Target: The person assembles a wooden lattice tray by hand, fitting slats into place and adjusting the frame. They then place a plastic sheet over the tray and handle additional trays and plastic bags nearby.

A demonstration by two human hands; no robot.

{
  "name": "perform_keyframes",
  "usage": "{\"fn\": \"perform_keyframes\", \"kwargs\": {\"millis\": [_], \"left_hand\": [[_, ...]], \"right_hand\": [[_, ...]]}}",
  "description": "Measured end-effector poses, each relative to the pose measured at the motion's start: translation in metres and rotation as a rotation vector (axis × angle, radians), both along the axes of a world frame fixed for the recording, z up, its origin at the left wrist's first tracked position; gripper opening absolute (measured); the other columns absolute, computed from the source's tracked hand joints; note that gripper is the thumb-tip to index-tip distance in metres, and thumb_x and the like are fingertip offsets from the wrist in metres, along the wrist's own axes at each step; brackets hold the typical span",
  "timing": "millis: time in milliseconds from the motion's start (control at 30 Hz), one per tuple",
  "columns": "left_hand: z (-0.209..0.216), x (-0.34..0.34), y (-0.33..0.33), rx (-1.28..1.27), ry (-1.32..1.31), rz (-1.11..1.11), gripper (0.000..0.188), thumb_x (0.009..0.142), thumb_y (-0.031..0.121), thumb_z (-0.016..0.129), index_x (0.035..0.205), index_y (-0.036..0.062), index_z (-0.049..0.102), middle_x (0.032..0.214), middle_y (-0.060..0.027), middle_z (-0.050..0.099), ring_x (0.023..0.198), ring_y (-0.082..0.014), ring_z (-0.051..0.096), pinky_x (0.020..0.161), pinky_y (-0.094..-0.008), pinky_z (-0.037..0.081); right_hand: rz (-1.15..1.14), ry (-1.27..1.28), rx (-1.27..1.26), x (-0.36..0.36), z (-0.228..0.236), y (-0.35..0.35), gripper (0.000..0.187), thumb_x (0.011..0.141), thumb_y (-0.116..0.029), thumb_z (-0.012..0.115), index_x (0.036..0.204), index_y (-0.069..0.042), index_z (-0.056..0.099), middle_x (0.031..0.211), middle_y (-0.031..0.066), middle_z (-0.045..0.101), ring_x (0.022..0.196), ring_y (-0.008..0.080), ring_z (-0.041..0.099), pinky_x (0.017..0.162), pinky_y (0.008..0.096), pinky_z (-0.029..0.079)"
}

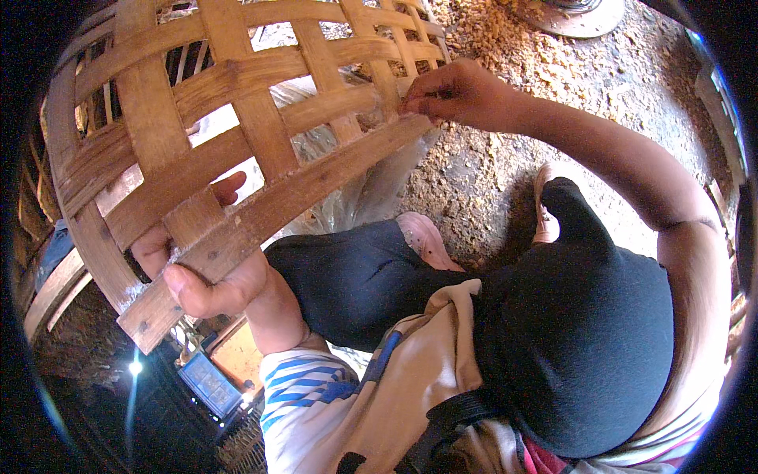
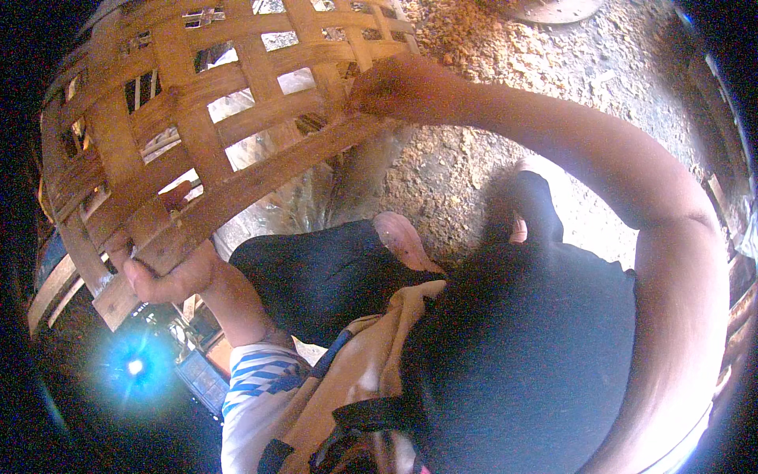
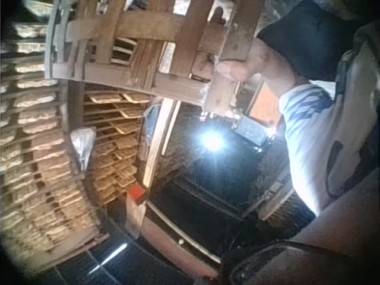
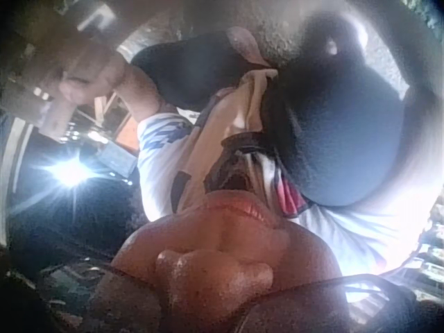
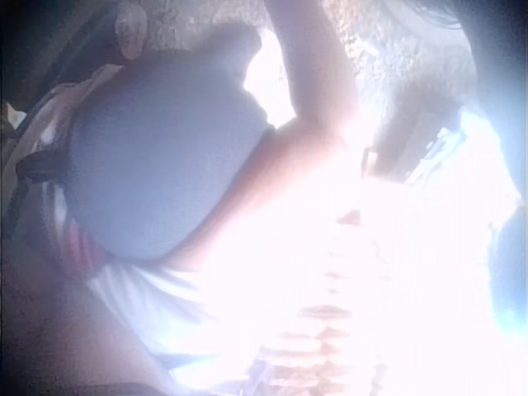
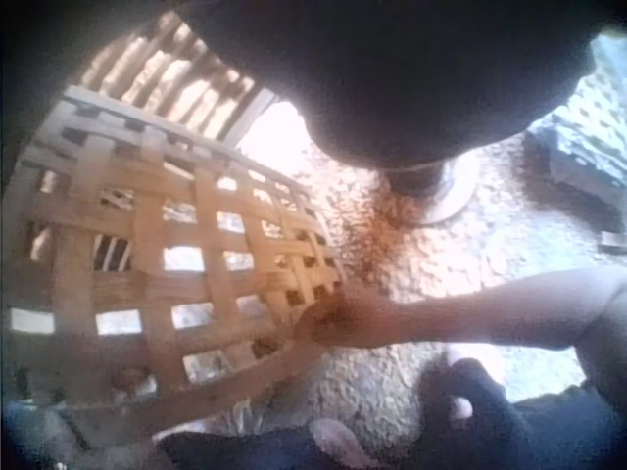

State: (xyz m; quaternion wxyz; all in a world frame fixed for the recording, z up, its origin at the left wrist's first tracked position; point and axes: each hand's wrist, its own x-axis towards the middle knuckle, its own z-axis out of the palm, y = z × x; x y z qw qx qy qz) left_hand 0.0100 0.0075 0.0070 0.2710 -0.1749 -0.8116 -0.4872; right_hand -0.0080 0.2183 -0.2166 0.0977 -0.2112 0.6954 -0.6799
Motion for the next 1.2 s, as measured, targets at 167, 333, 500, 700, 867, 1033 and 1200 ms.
{"fn": "perform_keyframes", "kwargs": {"millis": [167, 333, 500, 700, 867, 1033, 1200], "left_hand": [[0.001, -0.004, -0.004, -0.018, -0.008, -0.023, 0.070, 0.081, 0.049, 0.041, 0.124, -0.0057, 0.040, 0.108, -0.0312, 0.057, 0.072, -0.0370, 0.067, 0.054, -0.0401, 0.060], [-0.002, -0.004, 0.003, -0.013, 0.022, 0.008, 0.068, 0.081, 0.049, 0.040, 0.123, -0.0054, 0.041, 0.105, -0.0295, 0.058, 0.069, -0.0365, 0.067, 0.054, -0.0392, 0.060], [0.000, -0.003, -0.001, -0.038, 0.014, -0.023, 0.069, 0.082, 0.048, 0.039, 0.123, -0.0066, 0.041, 0.104, -0.0295, 0.058, 0.067, -0.0358, 0.067, 0.053, -0.0386, 0.060], [0.000, -0.003, 0.005, -0.023, 0.022, -0.001, 0.069, 0.082, 0.049, 0.039, 0.123, -0.0079, 0.042, 0.105, -0.0297, 0.058, 0.067, -0.0356, 0.067, 0.053, -0.0387, 0.060], [-0.001, -0.004, 0.004, -0.012, 0.033, 0.001, 0.069, 0.082, 0.049, 0.039, 0.122, -0.0080, 0.042, 0.104, -0.0296, 0.059, 0.067, -0.0358, 0.067, 0.053, -0.0389, 0.061], [-0.001, -0.003, 0.003, -0.018, 0.016, 0.022, 0.068, 0.083, 0.049, 0.039, 0.121, -0.0074, 0.042, 0.103, -0.0293, 0.059, 0.066, -0.0357, 0.067, 0.054, -0.0390, 0.060], [-0.001, -0.006, -0.003, -0.013, 0.020, -0.009, 0.068, 0.084, 0.050, 0.038, 0.121, -0.0068, 0.042, 0.103, -0.0289, 0.059, 0.069, -0.0357, 0.067, 0.053, -0.0389, 0.060]], "right_hand": [[0.026, -0.080, -0.159, 0.003, -0.002, -0.016, 0.017, 0.095, -0.015, 0.057, 0.097, -0.001, 0.066, 0.086, 0.0019, 0.065, 0.079, 0.0089, 0.059, 0.070, 0.0243, 0.048], [-0.059, -0.099, -0.326, 0.009, 0.008, -0.024, 0.018, 0.093, -0.018, 0.060, 0.105, -0.005, 0.063, 0.081, 0.0011, 0.064, 0.074, 0.0098, 0.059, 0.066, 0.0279, 0.048], [-0.285, 0.329, 0.218, -0.004, 0.035, -0.010, 0.026, 0.088, -0.023, 0.065, 0.112, -0.014, 0.061, 0.078, 0.0055, 0.063, 0.068, 0.0214, 0.063, 0.062, 0.0338, 0.050], [-0.316, 0.517, 0.446, -0.005, 0.019, -0.017, 0.028, 0.085, -0.023, 0.067, 0.112, -0.017, 0.061, 0.080, 0.0064, 0.062, 0.076, 0.0290, 0.065, 0.065, 0.0405, 0.052], [-0.291, 0.756, 0.453, -0.018, 0.021, -0.008, 0.025, 0.083, -0.016, 0.065, 0.108, -0.016, 0.062, 0.084, 0.0066, 0.061, 0.083, 0.0284, 0.064, 0.067, 0.0413, 0.053], [-0.191, 0.761, 0.307, -0.034, 0.024, -0.001, 0.022, 0.084, -0.013, 0.063, 0.106, -0.013, 0.063, 0.090, 0.0077, 0.064, 0.085, 0.0308, 0.064, 0.069, 0.0421, 0.051], [-0.043, 0.628, 0.268, -0.037, 0.030, -0.004, 0.021, 0.085, -0.012, 0.061, 0.106, -0.011, 0.064, 0.094, 0.0100, 0.067, 0.087, 0.0323, 0.065, 0.071, 0.0435, 0.050]]}}
